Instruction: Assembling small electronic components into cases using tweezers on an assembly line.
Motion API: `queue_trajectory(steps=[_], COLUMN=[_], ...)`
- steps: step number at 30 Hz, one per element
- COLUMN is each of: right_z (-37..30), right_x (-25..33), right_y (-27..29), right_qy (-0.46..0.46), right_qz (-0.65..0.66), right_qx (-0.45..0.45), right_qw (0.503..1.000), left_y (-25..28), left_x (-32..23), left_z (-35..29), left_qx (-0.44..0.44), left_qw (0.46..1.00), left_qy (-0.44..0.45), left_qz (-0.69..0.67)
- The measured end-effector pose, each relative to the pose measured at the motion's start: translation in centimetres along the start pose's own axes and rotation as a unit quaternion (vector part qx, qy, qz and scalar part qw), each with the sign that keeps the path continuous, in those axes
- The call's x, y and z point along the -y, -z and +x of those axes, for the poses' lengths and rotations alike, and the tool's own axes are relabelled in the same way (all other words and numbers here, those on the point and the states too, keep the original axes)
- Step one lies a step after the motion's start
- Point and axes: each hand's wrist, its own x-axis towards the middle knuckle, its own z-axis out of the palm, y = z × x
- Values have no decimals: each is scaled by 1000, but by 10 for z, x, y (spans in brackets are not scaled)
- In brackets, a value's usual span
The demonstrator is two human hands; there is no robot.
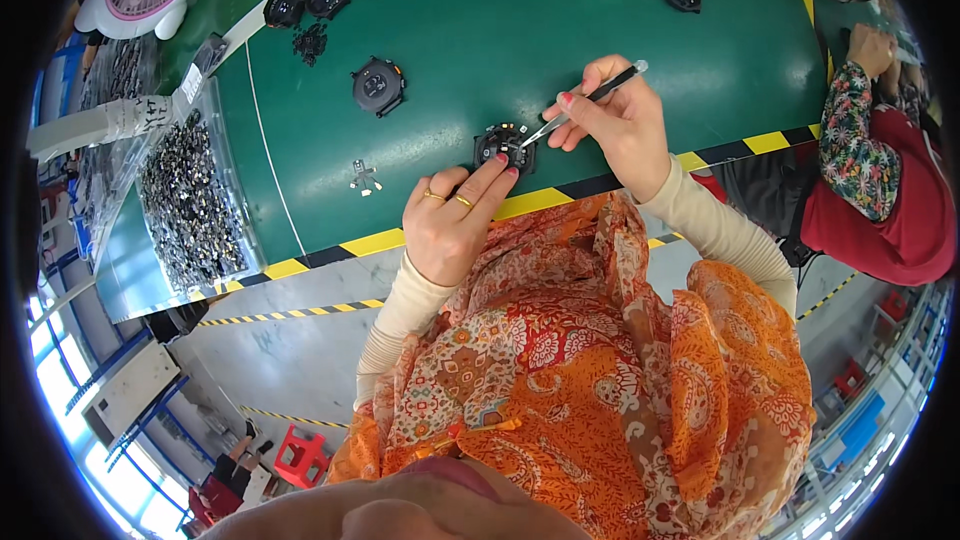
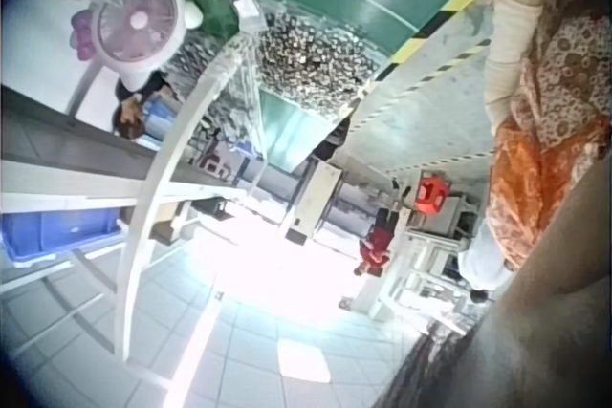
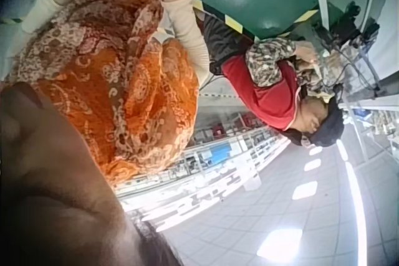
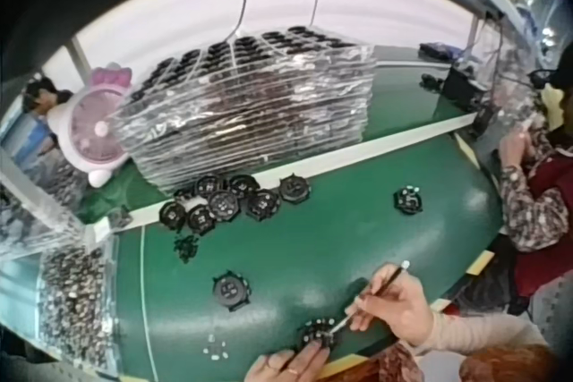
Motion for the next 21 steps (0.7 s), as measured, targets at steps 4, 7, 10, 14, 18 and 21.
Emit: queue_trajectory(steps=[4,7,10,14,18,21], right_z=[-5,-10,-19,-23,-5,23], right_x=[21,20,-2,-12,-10,2], right_y=[2,-2,-8,-10,4,35], right_qy=[214,299,297,331,370,345], right_qz=[-224,-424,-548,-607,-622,-661], right_qx=[36,112,163,141,90,-19], right_qw=[950,848,765,708,684,666], left_y=[1,2,2,0,1,0], left_x=[2,4,4,3,3,2], left_z=[0,4,7,7,6,1], left_qx=[20,32,31,12,13,9], left_qw=[1000,999,999,999,1000,1000], left_qy=[5,1,-4,-20,-13,4], left_qz=[-1,-4,-14,-29,6,13])
